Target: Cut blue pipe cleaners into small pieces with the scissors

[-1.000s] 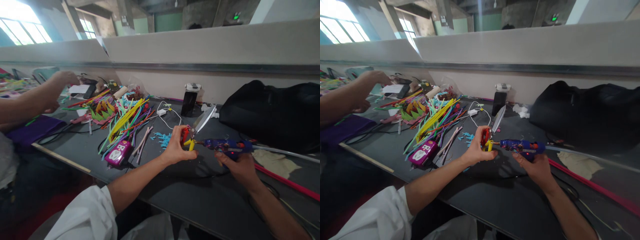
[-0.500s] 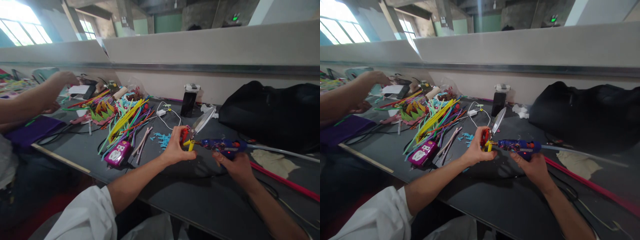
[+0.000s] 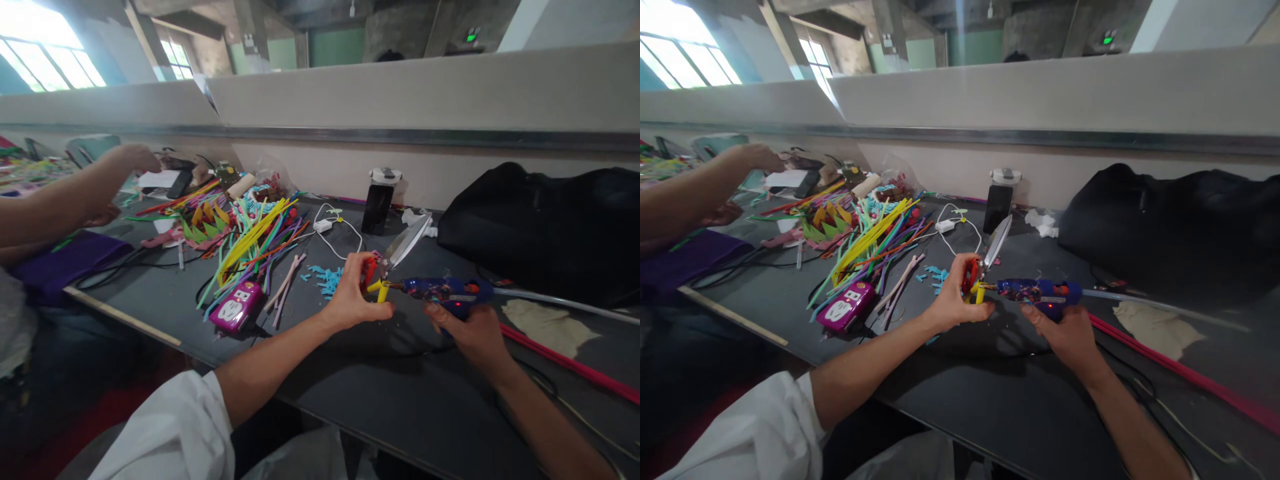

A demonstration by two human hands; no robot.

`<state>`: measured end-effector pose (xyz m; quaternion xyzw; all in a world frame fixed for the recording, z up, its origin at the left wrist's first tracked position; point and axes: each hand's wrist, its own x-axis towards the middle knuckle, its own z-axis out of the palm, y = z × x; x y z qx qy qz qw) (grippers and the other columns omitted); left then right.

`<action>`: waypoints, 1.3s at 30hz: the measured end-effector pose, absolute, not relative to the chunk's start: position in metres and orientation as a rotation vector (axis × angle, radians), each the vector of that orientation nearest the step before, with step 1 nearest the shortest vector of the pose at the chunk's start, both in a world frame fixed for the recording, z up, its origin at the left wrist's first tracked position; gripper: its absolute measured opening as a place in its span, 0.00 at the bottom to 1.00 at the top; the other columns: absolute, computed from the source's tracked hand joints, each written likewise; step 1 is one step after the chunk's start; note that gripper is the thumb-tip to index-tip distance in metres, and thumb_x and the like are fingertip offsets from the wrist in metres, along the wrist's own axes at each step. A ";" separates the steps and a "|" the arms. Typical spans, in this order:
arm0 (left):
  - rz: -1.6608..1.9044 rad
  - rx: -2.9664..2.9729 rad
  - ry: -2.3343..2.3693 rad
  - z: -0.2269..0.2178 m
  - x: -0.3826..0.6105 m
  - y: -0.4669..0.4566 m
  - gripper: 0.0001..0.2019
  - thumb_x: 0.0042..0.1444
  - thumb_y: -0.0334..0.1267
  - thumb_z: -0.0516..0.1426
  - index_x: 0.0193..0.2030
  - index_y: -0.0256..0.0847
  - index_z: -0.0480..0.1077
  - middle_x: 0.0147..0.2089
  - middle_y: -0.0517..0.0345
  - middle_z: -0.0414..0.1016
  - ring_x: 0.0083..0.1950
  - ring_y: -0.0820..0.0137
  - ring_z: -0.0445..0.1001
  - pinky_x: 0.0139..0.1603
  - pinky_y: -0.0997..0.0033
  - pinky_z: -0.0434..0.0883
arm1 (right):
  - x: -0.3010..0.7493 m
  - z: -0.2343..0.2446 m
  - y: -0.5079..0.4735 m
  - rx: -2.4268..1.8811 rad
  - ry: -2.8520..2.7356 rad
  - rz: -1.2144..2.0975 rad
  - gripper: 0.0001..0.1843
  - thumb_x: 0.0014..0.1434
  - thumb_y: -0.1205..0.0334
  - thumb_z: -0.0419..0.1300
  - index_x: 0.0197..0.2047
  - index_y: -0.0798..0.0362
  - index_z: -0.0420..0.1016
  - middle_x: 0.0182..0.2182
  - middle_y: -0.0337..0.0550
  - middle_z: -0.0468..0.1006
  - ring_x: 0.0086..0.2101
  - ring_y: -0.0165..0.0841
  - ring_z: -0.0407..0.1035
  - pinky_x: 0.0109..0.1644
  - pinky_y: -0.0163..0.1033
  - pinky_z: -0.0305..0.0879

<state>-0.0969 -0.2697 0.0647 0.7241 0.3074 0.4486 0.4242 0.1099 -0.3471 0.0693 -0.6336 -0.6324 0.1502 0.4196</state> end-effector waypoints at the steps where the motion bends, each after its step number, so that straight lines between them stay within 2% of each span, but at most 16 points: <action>1: 1.124 1.804 0.769 0.065 -0.097 -0.270 0.36 0.35 0.36 0.66 0.52 0.43 0.57 0.44 0.57 0.60 0.44 0.68 0.62 0.42 0.69 0.65 | 0.110 0.069 -0.347 -1.580 -1.588 0.382 0.25 0.53 0.45 0.59 0.12 0.49 0.63 0.11 0.38 0.69 0.17 0.32 0.66 0.22 0.36 0.62; 16: 1.121 1.823 0.776 0.067 -0.097 -0.271 0.34 0.35 0.35 0.66 0.51 0.43 0.57 0.43 0.57 0.60 0.43 0.68 0.62 0.41 0.69 0.64 | 0.108 0.069 -0.347 -1.583 -1.577 0.426 0.25 0.53 0.47 0.59 0.12 0.49 0.63 0.11 0.37 0.68 0.16 0.31 0.64 0.20 0.36 0.60; 24: 1.128 1.802 0.763 0.069 -0.096 -0.272 0.34 0.35 0.35 0.66 0.51 0.43 0.58 0.43 0.57 0.60 0.43 0.69 0.62 0.39 0.70 0.63 | 0.108 0.069 -0.346 -1.591 -1.587 0.445 0.27 0.53 0.42 0.58 0.12 0.50 0.62 0.11 0.38 0.66 0.15 0.30 0.63 0.21 0.36 0.60; 39: 1.130 1.812 0.758 0.066 -0.096 -0.271 0.35 0.35 0.36 0.66 0.51 0.44 0.57 0.43 0.57 0.60 0.43 0.68 0.62 0.40 0.70 0.63 | 0.110 0.064 -0.346 -1.543 -1.608 0.408 0.26 0.56 0.44 0.58 0.13 0.50 0.64 0.12 0.37 0.67 0.16 0.29 0.63 0.22 0.35 0.60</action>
